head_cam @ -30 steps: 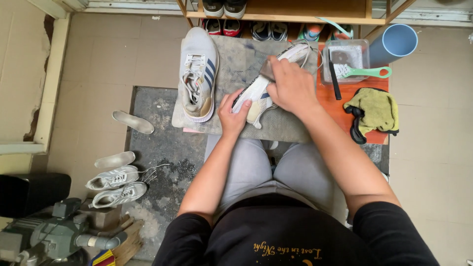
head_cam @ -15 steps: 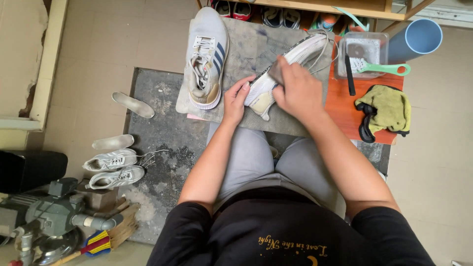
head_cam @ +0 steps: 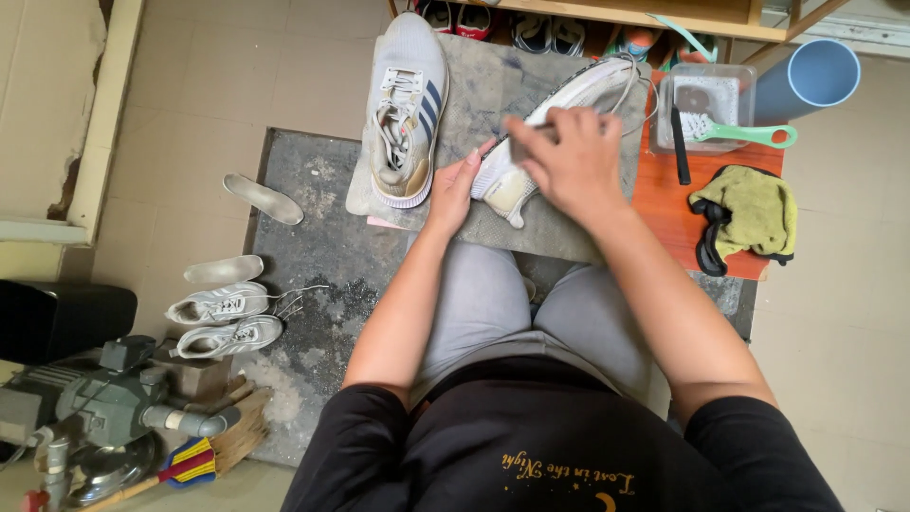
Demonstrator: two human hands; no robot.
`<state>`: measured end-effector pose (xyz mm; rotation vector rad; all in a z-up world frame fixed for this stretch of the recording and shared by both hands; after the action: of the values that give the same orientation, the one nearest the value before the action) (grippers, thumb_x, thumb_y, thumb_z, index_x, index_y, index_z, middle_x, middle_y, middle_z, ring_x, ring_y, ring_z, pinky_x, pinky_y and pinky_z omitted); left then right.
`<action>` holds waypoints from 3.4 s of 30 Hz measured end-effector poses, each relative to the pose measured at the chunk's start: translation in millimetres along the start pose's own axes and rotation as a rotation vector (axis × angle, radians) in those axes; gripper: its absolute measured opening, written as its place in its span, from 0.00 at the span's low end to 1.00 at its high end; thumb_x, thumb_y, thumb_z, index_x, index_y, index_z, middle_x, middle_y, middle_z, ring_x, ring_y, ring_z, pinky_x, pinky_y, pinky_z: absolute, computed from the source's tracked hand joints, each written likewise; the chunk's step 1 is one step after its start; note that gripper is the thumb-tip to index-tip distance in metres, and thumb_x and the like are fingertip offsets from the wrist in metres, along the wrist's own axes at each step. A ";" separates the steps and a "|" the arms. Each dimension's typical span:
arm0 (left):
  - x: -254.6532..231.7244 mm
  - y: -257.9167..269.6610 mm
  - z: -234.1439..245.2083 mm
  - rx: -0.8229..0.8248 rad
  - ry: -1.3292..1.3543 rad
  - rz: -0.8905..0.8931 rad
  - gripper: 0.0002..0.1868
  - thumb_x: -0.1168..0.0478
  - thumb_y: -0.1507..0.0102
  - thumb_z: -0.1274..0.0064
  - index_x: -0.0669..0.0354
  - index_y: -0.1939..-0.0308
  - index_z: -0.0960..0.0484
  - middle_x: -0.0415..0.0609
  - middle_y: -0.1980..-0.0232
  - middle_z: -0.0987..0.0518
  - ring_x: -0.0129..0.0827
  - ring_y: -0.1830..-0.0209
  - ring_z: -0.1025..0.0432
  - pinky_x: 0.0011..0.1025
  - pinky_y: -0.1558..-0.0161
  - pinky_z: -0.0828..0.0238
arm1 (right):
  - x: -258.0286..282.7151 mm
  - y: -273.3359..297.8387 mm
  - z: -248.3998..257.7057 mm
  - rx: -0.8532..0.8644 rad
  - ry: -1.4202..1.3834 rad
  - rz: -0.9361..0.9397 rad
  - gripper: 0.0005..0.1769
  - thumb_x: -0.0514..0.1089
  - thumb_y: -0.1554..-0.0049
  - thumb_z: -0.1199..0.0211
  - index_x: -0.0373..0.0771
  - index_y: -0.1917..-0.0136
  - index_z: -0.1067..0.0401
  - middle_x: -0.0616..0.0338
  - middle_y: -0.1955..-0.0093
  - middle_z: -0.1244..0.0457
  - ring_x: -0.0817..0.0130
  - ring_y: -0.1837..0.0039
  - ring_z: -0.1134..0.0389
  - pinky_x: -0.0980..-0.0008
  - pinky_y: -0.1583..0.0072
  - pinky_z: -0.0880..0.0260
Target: The person cleans a white sneaker by first removing the laces, then scrubbing the interior and exterior with a brush and a cleaning solution. They use a cloth to wipe the shoe and a small tool to clean the sole's treads.
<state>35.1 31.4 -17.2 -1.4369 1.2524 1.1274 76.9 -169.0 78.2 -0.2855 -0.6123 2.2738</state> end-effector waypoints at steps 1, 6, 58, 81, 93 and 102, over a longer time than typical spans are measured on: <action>-4.7 0.7 0.6 0.003 0.000 0.002 0.19 0.51 0.25 0.53 0.57 0.41 0.15 0.53 0.40 0.18 0.31 0.37 0.30 0.38 0.32 0.36 | 16.8 2.1 4.0 0.001 0.001 -0.003 0.29 0.62 0.39 0.39 0.63 0.26 0.32 0.53 0.44 0.38 0.50 0.40 0.37 0.44 0.42 0.45; -12.1 -0.1 0.3 0.037 0.009 -0.007 0.18 0.51 0.26 0.53 0.58 0.43 0.14 0.50 0.40 0.18 0.31 0.38 0.30 0.40 0.31 0.37 | 37.4 5.4 -1.1 -0.202 0.027 0.209 0.27 0.74 0.34 0.56 0.60 0.41 0.25 0.59 0.49 0.36 0.59 0.45 0.36 0.52 0.43 0.43; -36.4 45.0 -58.0 -0.113 -1.096 -0.430 0.63 0.43 0.59 0.21 0.53 0.24 0.37 0.62 0.23 0.45 0.60 0.25 0.47 0.59 0.29 0.53 | -37.9 156.9 45.9 -0.277 -1.173 -1.107 0.28 0.38 0.43 0.28 0.36 0.31 0.32 0.54 0.48 0.31 0.73 0.49 0.29 0.73 0.48 0.25; -17.1 45.7 -62.3 -0.234 -1.039 -0.539 0.47 0.54 0.48 0.43 0.58 0.25 0.39 0.64 0.31 0.38 0.63 0.34 0.37 0.59 0.32 0.40 | -184.7 75.2 32.6 0.151 0.601 -0.350 0.17 0.46 0.45 0.40 0.51 0.41 0.25 0.66 0.53 0.32 0.59 0.51 0.39 0.60 0.55 0.47; -13.9 43.8 -60.4 -0.284 -0.824 -0.484 0.47 0.60 0.50 0.40 0.59 0.26 0.37 0.61 0.33 0.36 0.55 0.32 0.36 0.51 0.30 0.39 | -159.1 80.9 52.7 0.147 0.403 -0.418 0.16 0.60 0.40 0.33 0.47 0.51 0.25 0.61 0.54 0.34 0.55 0.53 0.37 0.59 0.57 0.40; -10.5 23.2 -30.7 -0.269 -0.619 -0.531 0.55 0.68 0.60 0.36 0.66 0.27 0.34 0.62 0.36 0.30 0.57 0.34 0.32 0.52 0.32 0.39 | -141.6 93.0 51.2 0.668 0.004 -0.834 0.31 0.45 0.41 0.41 0.54 0.25 0.37 0.41 0.46 0.29 0.33 0.46 0.27 0.38 0.48 0.28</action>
<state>13.7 1.2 -2.6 -1.3438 0.2714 1.2500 98.6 -344.6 77.5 0.2595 0.0736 1.5330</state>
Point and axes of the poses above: each hand's wrist, its own y-axis away from the middle knuckle, its own z-axis out of the back of the hand, x = y × z, the point moved 2 cm from there along -y, towards the middle knuckle
